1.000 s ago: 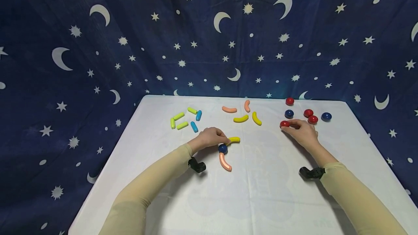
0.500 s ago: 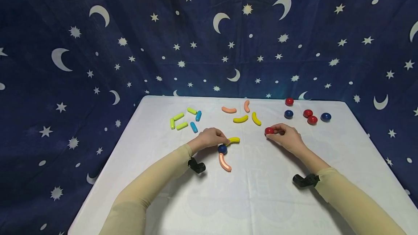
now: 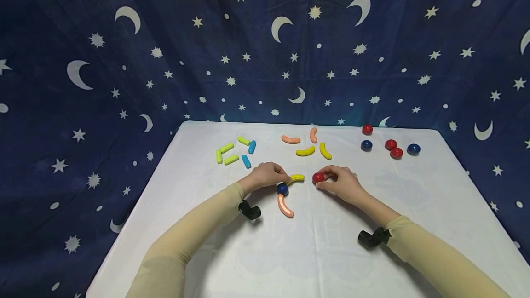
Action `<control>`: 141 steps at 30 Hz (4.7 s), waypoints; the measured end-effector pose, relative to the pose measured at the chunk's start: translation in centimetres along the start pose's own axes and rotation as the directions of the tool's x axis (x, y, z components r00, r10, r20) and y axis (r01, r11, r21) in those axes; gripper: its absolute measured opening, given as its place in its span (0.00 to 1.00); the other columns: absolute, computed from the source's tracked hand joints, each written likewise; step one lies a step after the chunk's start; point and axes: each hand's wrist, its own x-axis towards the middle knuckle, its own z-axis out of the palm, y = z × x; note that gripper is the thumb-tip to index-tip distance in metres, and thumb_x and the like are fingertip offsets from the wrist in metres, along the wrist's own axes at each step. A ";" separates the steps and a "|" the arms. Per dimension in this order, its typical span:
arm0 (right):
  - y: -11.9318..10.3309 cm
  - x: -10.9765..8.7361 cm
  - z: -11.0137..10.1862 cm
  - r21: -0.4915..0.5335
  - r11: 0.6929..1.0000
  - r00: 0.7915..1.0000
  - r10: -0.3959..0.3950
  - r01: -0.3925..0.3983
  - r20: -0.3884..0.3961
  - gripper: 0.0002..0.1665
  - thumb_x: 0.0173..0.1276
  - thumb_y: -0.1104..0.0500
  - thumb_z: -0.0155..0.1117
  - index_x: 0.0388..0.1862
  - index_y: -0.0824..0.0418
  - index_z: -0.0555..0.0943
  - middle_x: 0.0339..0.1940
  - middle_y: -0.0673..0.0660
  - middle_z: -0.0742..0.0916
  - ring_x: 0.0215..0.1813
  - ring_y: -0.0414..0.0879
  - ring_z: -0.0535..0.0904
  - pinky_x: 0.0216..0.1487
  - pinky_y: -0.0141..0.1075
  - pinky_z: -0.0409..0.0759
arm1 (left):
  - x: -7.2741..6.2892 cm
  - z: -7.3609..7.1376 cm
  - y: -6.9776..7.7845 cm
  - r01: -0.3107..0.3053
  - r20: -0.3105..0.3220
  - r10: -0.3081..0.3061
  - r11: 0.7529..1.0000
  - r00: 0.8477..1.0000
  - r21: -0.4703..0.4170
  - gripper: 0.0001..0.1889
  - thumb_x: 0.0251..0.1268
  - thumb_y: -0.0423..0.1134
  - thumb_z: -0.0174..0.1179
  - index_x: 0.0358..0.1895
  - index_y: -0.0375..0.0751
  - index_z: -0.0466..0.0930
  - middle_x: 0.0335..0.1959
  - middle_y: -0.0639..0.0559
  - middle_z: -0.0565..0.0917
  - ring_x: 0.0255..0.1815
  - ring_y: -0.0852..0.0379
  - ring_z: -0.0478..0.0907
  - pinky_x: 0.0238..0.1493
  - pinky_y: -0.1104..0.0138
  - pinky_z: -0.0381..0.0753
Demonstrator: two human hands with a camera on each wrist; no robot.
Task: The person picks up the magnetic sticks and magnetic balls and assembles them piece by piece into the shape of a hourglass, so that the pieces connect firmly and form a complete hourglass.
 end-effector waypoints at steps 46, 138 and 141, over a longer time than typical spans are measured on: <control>-1.9 1.5 2.5 -0.052 0.978 0.978 -0.200 0.202 0.053 0.28 0.63 0.44 0.77 0.61 0.49 0.85 0.58 0.52 0.86 0.64 0.56 0.70 0.64 0.57 0.62 | 0.3 -0.2 -0.1 -0.050 0.045 0.048 0.998 0.998 0.031 0.12 0.61 0.60 0.68 0.34 0.59 0.91 0.34 0.61 0.84 0.39 0.57 0.73 0.40 0.63 0.69; 2.3 3.4 -2.2 -0.048 0.999 0.998 0.007 -0.011 -0.069 0.25 0.70 0.52 0.69 0.61 0.61 0.78 0.42 0.57 0.83 0.45 0.53 0.74 0.44 0.43 0.73 | -0.1 0.0 -0.3 -0.047 0.029 0.047 0.999 0.998 0.008 0.11 0.62 0.60 0.68 0.33 0.59 0.91 0.35 0.60 0.84 0.45 0.52 0.71 0.45 0.59 0.65; 2.4 3.4 -2.5 0.016 0.999 0.996 0.035 -0.034 -0.078 0.23 0.72 0.51 0.63 0.61 0.62 0.78 0.41 0.58 0.82 0.42 0.52 0.76 0.41 0.41 0.75 | -0.1 0.0 -0.3 -0.050 0.030 0.050 0.999 0.998 0.007 0.11 0.62 0.59 0.68 0.33 0.59 0.90 0.35 0.60 0.84 0.44 0.53 0.71 0.45 0.59 0.66</control>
